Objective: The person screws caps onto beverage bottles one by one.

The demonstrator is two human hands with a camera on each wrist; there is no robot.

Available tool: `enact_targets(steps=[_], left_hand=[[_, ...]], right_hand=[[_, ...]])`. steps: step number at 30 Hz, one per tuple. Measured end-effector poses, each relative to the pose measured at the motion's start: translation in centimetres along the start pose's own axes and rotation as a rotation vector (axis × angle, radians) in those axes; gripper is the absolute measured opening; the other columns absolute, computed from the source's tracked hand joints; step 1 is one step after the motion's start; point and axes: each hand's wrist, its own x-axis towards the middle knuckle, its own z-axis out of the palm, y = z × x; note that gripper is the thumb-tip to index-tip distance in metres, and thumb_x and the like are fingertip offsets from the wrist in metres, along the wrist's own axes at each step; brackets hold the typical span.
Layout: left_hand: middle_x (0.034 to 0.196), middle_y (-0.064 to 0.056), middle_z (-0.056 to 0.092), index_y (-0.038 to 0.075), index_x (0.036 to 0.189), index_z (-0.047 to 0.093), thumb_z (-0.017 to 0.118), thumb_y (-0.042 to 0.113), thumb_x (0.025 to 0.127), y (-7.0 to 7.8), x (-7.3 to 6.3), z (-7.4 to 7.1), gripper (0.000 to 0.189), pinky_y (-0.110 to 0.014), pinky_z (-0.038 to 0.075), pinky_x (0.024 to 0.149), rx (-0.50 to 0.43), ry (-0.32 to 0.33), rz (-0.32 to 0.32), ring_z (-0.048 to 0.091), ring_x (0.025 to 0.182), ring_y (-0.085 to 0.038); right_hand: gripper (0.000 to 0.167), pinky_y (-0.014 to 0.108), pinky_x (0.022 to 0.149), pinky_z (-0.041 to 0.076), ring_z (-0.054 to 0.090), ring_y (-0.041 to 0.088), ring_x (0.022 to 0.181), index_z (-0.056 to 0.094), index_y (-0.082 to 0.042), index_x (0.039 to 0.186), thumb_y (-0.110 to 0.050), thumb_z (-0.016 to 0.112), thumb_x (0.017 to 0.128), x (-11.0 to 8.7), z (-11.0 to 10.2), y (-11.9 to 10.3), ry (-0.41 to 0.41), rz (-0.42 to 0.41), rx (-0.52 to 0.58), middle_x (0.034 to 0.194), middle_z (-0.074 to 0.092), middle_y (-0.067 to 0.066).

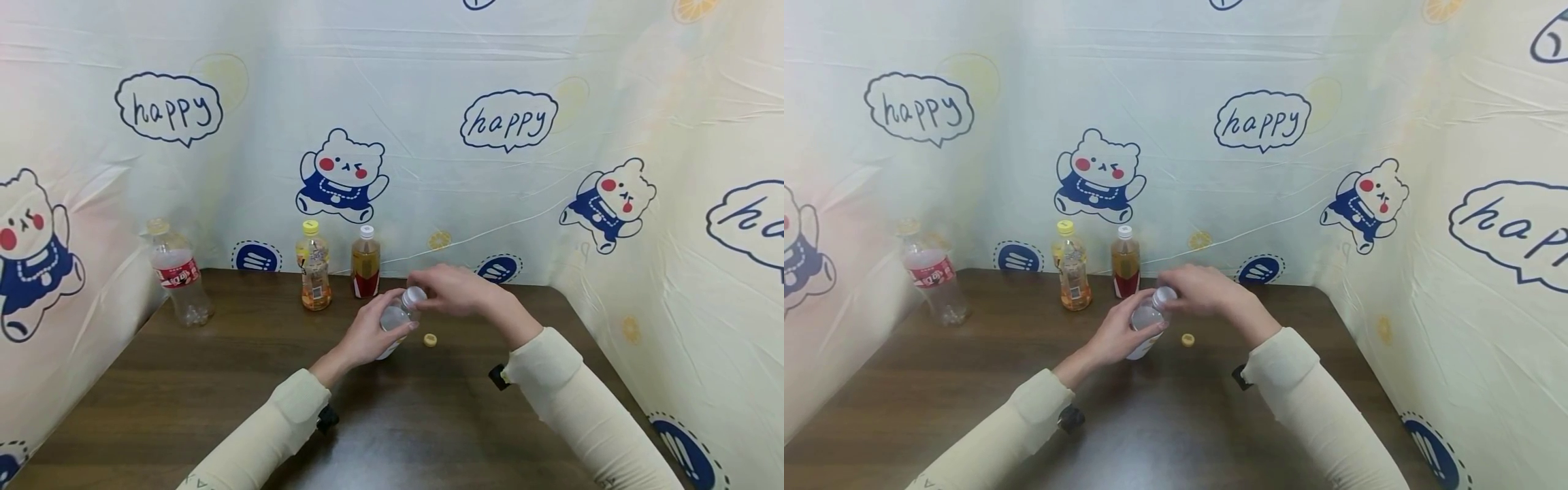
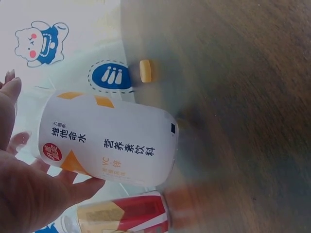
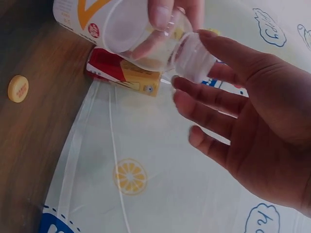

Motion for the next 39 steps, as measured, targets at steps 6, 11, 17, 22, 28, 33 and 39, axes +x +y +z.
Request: enact_targets(steps=[6,11,17,22,28,33,39], left_hand=[[0.143,0.000,0.056,0.031,0.146,0.050,0.077,0.042,0.092,-0.3,0.2,0.1,0.061,-0.052,0.051,0.100,0.009,0.000,0.023,0.058,0.122,-0.022],[0.141,0.001,0.058,0.030,0.146,0.050,0.076,0.042,0.092,-0.6,0.3,-0.6,0.061,-0.056,0.048,0.104,-0.017,0.018,0.009,0.056,0.126,-0.022],[0.140,-0.007,0.059,0.026,0.148,0.046,0.074,0.045,0.094,-1.3,0.7,-2.9,0.063,-0.061,0.043,0.107,-0.071,0.111,-0.084,0.054,0.131,-0.029],[0.149,-0.012,0.052,0.022,0.151,0.041,0.072,0.045,0.095,-2.7,1.6,-4.7,0.068,-0.063,0.039,0.110,-0.086,0.214,-0.139,0.048,0.138,-0.035],[0.155,-0.014,0.045,0.021,0.153,0.037,0.070,0.048,0.095,-4.5,2.6,-5.2,0.073,-0.063,0.034,0.114,-0.090,0.284,-0.213,0.041,0.145,-0.036],[0.152,-0.016,0.047,0.021,0.154,0.036,0.068,0.052,0.096,-5.2,3.1,-5.3,0.073,-0.063,0.034,0.114,-0.051,0.311,-0.229,0.043,0.142,-0.035],[0.154,-0.014,0.043,0.022,0.154,0.035,0.067,0.057,0.094,-5.0,2.9,-5.7,0.076,-0.065,0.037,0.111,-0.012,0.279,-0.196,0.044,0.141,-0.036]], right_hand=[[0.030,0.029,0.064,0.052,0.059,0.012,0.075,0.067,-0.020,0.114,-0.046,0.064,0.100,0.3,0.7,0.0,0.041,0.076,-0.074,0.085,0.064,-0.008],[0.029,0.032,0.061,0.048,0.058,0.014,0.070,0.069,-0.022,0.103,-0.047,0.055,0.105,0.2,0.6,0.0,0.084,0.097,-0.089,0.077,0.062,-0.008],[0.027,0.034,0.061,0.048,0.057,0.012,0.068,0.070,-0.022,0.097,-0.044,0.056,0.105,-0.7,0.8,1.2,0.101,0.096,-0.087,0.076,0.062,-0.009],[0.022,0.034,0.065,0.051,0.059,0.010,0.073,0.072,-0.021,0.106,-0.039,0.061,0.103,-1.4,2.7,2.8,0.067,0.116,-0.068,0.083,0.065,-0.011],[0.019,0.031,0.065,0.051,0.059,0.008,0.075,0.071,-0.020,0.111,-0.035,0.062,0.103,-1.6,5.9,4.9,0.005,0.177,0.012,0.087,0.066,-0.011],[0.017,0.032,0.067,0.051,0.058,0.011,0.075,0.072,-0.019,0.108,-0.033,0.064,0.102,-1.8,7.5,5.9,-0.005,0.216,0.060,0.087,0.065,-0.009],[0.020,0.037,0.075,0.055,0.061,0.012,0.082,0.070,-0.015,0.114,-0.030,0.065,0.101,-2.0,8.9,6.8,-0.002,0.254,0.090,0.094,0.067,-0.005]])
